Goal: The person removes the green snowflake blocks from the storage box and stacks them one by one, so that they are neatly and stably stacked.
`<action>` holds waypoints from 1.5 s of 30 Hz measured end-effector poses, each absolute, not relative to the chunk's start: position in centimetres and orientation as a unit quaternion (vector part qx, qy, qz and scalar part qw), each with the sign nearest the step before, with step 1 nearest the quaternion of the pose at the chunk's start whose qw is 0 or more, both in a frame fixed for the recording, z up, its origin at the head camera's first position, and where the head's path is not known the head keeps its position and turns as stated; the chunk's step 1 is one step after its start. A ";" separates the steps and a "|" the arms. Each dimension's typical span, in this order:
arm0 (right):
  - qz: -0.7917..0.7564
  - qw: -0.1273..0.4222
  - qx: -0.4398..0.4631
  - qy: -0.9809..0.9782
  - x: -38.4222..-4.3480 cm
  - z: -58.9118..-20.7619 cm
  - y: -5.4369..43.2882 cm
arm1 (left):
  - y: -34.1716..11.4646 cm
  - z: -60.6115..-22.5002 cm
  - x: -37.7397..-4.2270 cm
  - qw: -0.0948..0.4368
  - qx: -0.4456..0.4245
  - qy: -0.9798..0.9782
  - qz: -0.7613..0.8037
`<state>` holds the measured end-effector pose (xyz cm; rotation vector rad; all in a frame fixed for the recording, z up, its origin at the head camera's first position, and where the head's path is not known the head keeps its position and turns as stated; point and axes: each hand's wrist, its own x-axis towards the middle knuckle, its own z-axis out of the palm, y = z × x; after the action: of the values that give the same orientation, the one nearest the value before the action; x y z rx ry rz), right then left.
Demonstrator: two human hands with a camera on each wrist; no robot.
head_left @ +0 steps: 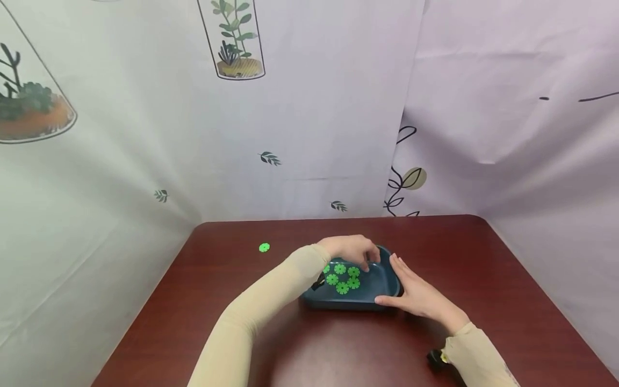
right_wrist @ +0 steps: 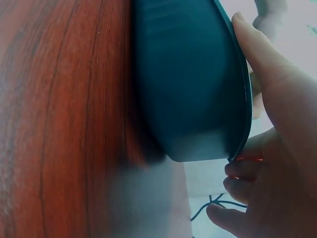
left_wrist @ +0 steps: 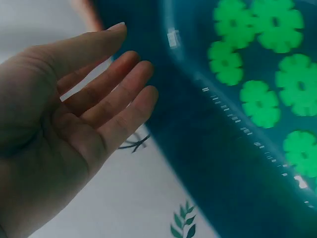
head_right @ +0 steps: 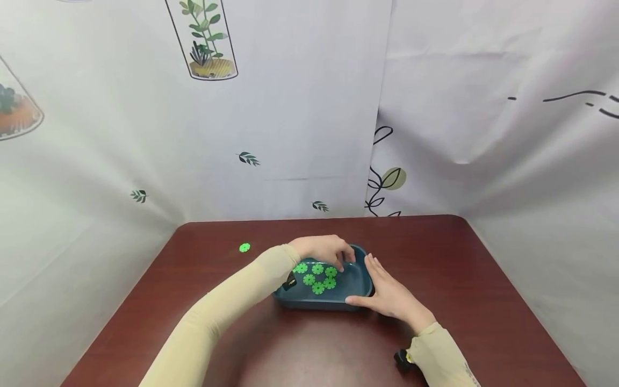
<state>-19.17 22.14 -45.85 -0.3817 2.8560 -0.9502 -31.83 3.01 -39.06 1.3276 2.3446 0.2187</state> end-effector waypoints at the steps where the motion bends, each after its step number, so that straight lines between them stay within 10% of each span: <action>1: -0.313 0.052 -0.126 0.940 -19.2 -45.8 22.2 | 3.1 -39.4 -31.7 0.222 0.477 0.848 0.069; 45: -0.322 0.054 -0.128 0.937 -19.1 -46.2 22.3 | 2.1 -42.3 -32.2 0.272 0.436 0.857 -0.020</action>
<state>-19.14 22.31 -46.24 -0.3899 2.8460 -0.9770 -32.19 2.06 -42.27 1.1748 2.3074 -0.0552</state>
